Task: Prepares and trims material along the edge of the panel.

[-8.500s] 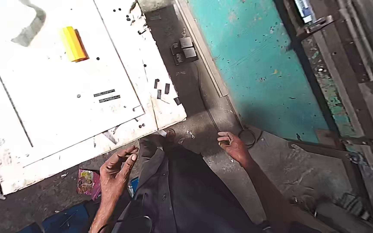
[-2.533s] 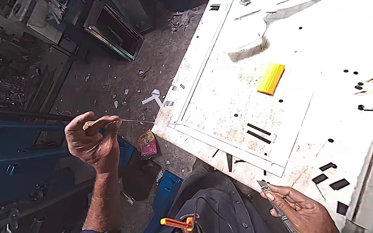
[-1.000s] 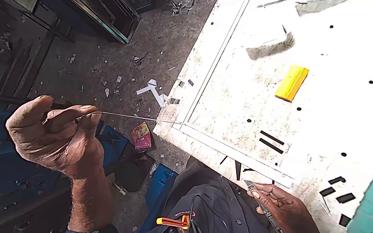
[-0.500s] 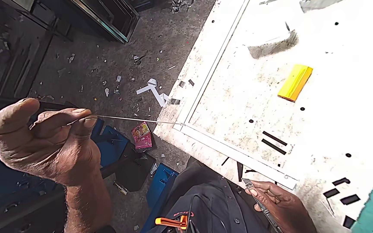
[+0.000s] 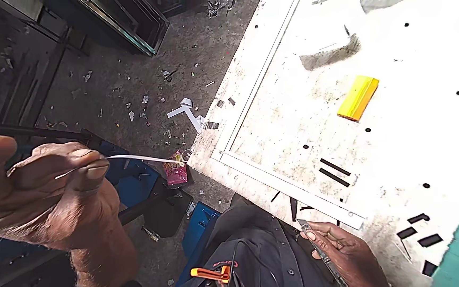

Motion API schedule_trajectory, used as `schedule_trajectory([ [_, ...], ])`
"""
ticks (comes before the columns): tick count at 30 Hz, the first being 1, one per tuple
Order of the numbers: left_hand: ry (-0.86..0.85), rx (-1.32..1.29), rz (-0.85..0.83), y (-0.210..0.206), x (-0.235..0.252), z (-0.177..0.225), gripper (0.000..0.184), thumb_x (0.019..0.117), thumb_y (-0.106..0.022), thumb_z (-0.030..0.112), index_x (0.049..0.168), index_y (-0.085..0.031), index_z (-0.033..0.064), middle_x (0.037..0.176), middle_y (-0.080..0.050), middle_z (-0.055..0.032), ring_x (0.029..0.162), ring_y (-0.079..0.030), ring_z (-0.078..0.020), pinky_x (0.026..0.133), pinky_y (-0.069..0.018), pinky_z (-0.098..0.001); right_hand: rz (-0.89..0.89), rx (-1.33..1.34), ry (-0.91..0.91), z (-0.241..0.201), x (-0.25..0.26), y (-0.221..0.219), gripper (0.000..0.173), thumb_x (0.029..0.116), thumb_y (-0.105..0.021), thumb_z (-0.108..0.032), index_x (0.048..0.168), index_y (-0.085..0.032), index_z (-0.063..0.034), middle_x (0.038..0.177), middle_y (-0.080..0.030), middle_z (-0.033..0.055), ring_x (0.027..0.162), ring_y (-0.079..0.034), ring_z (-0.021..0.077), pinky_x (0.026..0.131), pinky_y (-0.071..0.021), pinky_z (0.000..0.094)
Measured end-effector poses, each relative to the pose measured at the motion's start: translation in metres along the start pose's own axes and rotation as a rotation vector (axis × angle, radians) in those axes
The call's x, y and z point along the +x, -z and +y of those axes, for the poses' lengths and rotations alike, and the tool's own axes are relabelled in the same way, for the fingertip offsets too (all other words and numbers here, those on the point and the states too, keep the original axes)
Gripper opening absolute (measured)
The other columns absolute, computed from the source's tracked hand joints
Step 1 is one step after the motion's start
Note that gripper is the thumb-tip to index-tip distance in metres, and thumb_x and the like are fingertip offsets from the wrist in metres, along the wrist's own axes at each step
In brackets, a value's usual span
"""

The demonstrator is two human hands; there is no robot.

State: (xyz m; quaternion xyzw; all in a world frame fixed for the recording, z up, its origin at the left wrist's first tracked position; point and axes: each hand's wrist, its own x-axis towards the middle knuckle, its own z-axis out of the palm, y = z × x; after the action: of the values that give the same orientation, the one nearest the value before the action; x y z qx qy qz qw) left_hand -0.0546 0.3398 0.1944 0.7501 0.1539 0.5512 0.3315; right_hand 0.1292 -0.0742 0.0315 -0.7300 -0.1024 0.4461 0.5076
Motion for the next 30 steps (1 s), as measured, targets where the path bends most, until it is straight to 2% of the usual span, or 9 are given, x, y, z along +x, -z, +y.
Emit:
schedule_trajectory([
  [3, 0.057, -0.135, -0.055, 0.0, -0.004, 0.019, 0.04, 0.0814, -0.086, 0.016, 0.113, -0.063, 0.0149, 0.089, -0.071, -0.001, 0.081, -0.069, -0.0167, 0.076, -0.0589, -0.0349, 0.013, 0.043, 0.075, 0.01, 0.003, 0.001, 0.015, 0.1008, -0.057, -0.011, 0.111, -0.067, -0.0054, 0.086, -0.075, 0.0007, 0.066, -0.071, 0.0089, 0.057, -0.0606, 0.0227],
  [5, 0.153, -0.207, -0.194, -0.01, -0.016, 0.033, 0.04, 0.085, -0.083, 0.018, 0.12, -0.062, 0.0207, 0.09, -0.073, 0.0008, 0.08, -0.07, -0.0153, 0.075, -0.0589, -0.0323, 0.049, 0.056, 0.198, 0.019, 0.007, -0.001, 0.027, 0.1049, -0.055, -0.033, 0.114, -0.067, -0.0108, 0.075, -0.063, -0.0064, 0.055, -0.056, 0.0016, 0.049, -0.0485, 0.0157],
  [7, 0.291, -0.304, -0.376, -0.037, -0.038, 0.048, 0.045, 0.088, -0.081, 0.019, 0.129, -0.063, 0.0236, 0.1, -0.077, 0.001, 0.087, -0.074, -0.014, 0.078, -0.063, -0.0284, 0.105, 0.054, 0.321, 0.014, 0.006, -0.004, 0.049, 0.0935, -0.068, -0.055, 0.122, -0.067, -0.0147, 0.07, -0.049, -0.0141, 0.053, -0.039, -0.0043, 0.047, -0.035, 0.0121],
  [9, 0.461, -0.486, -0.49, -0.072, -0.073, 0.059, 0.047, 0.0876, -0.082, 0.016, 0.13, -0.063, 0.0182, 0.101, -0.078, -0.0032, 0.088, -0.075, -0.0163, 0.081, -0.0637, -0.0303, 0.162, 0.051, 0.445, 0.0, 0.001, -0.007, 0.065, 0.08, -0.08, -0.061, 0.124, -0.069, -0.0139, 0.07, -0.052, -0.0163, 0.053, -0.037, -0.0072, 0.047, -0.0323, 0.0102],
  [13, 0.67, -0.738, -0.773, -0.116, -0.139, 0.089, 0.064, 0.085, -0.084, 0.019, 0.14, -0.055, 0.0045, 0.109, -0.076, -0.0105, 0.098, -0.074, -0.0197, 0.09, -0.0606, -0.0355, 0.082, 0.029, 0.681, -0.018, -0.015, -0.007, 0.068, 0.0838, -0.081, -0.054, 0.136, -0.066, -0.0137, 0.095, -0.066, -0.0126, 0.066, -0.043, -0.0092, 0.054, -0.0341, 0.0071],
  [15, 0.683, -0.797, -0.907, -0.13, -0.157, 0.105, 0.071, 0.085, -0.084, 0.019, 0.142, -0.05, -0.0045, 0.117, -0.074, -0.0133, 0.103, -0.071, -0.019, 0.091, -0.0587, -0.0349, 0.075, 0.044, 0.736, -0.021, -0.03, -0.006, 0.065, 0.0835, -0.081, -0.055, 0.135, -0.067, -0.0174, 0.099, -0.066, -0.0132, 0.066, -0.043, -0.0105, 0.054, -0.0333, 0.0057],
  [18, 0.672, -0.843, -1.018, -0.145, -0.172, 0.126, 0.082, 0.0839, -0.084, 0.016, 0.146, -0.039, -0.0136, 0.125, -0.069, -0.019, 0.107, -0.07, -0.0216, 0.093, -0.0583, -0.0361, 0.138, 0.093, 0.771, -0.008, -0.054, -0.001, 0.052, 0.084, -0.083, -0.048, 0.126, -0.073, -0.0198, 0.1, -0.067, -0.0102, 0.071, -0.052, -0.0075, 0.058, -0.0428, 0.0068],
  [23, 0.611, -0.892, -1.077, -0.161, -0.193, 0.161, 0.085, 0.0849, -0.082, 0.017, 0.148, -0.034, -0.0137, 0.129, -0.067, -0.0208, 0.109, -0.07, -0.0252, 0.093, -0.0588, -0.0394, 0.279, 0.095, 0.724, 0.011, -0.093, 0.021, 0.018, 0.0919, -0.077, -0.033, 0.093, -0.073, -0.0151, 0.087, -0.066, -0.0068, 0.07, -0.057, -0.0018, 0.058, -0.0466, 0.0121],
  [30, 0.575, -0.887, -1.132, -0.187, -0.217, 0.193, 0.084, 0.0901, -0.079, 0.021, 0.15, -0.031, -0.0127, 0.13, -0.067, -0.0213, 0.113, -0.069, -0.0297, 0.096, -0.0587, -0.0426, 0.364, 0.165, 0.726, 0.032, -0.141, 0.066, 0.017, 0.096, -0.073, -0.019, 0.105, -0.078, -0.0062, 0.099, -0.075, 0.0006, 0.073, -0.065, 0.0013, 0.06, -0.054, 0.0154],
])
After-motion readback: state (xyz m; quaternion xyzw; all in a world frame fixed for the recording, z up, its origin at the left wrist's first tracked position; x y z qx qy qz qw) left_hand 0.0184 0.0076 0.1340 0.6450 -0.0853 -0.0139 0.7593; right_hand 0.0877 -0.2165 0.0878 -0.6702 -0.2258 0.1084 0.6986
